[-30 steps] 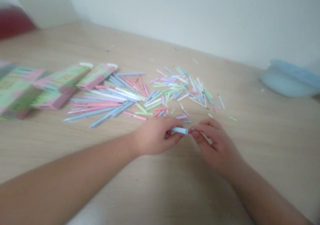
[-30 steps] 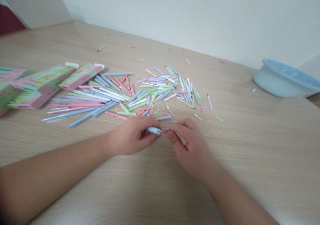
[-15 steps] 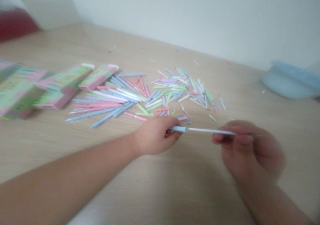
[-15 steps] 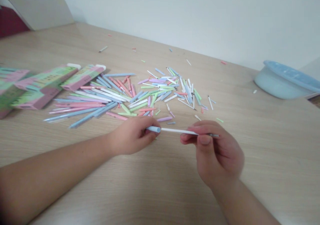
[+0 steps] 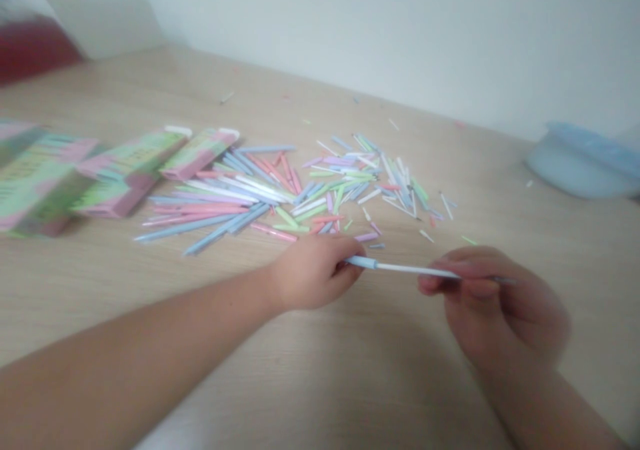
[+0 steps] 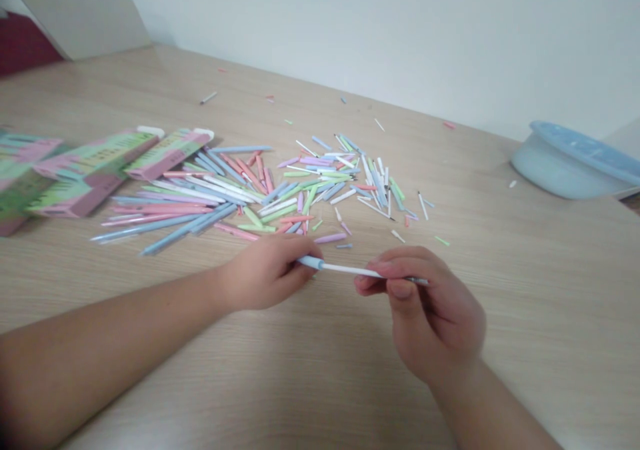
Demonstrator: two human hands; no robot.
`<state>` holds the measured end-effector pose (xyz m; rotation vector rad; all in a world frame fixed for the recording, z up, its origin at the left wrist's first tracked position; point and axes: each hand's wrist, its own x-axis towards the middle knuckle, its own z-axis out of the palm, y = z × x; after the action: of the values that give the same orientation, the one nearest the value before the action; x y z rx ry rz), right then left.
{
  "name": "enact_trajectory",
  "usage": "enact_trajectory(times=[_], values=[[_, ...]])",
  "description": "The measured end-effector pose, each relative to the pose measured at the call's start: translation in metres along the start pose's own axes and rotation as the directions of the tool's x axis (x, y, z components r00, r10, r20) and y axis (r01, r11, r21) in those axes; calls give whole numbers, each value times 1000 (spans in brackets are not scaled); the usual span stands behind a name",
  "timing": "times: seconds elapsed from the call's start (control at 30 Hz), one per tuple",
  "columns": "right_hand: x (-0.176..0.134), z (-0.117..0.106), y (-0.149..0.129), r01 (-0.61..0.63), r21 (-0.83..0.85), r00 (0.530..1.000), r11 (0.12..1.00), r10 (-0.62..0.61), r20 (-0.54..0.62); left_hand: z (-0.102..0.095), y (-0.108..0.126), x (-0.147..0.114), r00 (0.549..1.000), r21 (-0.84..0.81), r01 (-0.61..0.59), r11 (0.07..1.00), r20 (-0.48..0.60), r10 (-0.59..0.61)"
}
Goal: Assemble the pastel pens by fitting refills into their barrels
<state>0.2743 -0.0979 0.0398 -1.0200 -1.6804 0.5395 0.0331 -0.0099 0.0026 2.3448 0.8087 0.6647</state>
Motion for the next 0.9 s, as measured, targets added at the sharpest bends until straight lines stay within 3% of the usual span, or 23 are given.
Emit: enact_trajectory(times=[0.17, 0.3, 0.53, 0.8, 0.9], values=[[3, 13, 3, 95, -89, 988, 991, -83, 129, 1, 0, -1, 999, 51, -31, 998, 25, 29], [3, 16, 9, 206, -181, 970, 962, -176, 167, 1, 1, -1, 1000, 56, 3, 998, 16, -4], [2, 21, 13, 156, -119, 955, 981, -119, 272, 1, 5, -2, 998, 72, -36, 997, 48, 32], [4, 18, 13, 253, -230, 931, 940, -172, 322, -5, 2, -5, 988, -46, -152, 987, 6, 152], [2, 17, 17, 233, -216, 919, 948, -142, 369, -4, 2, -5, 994, -24, -109, 994, -21, 109]])
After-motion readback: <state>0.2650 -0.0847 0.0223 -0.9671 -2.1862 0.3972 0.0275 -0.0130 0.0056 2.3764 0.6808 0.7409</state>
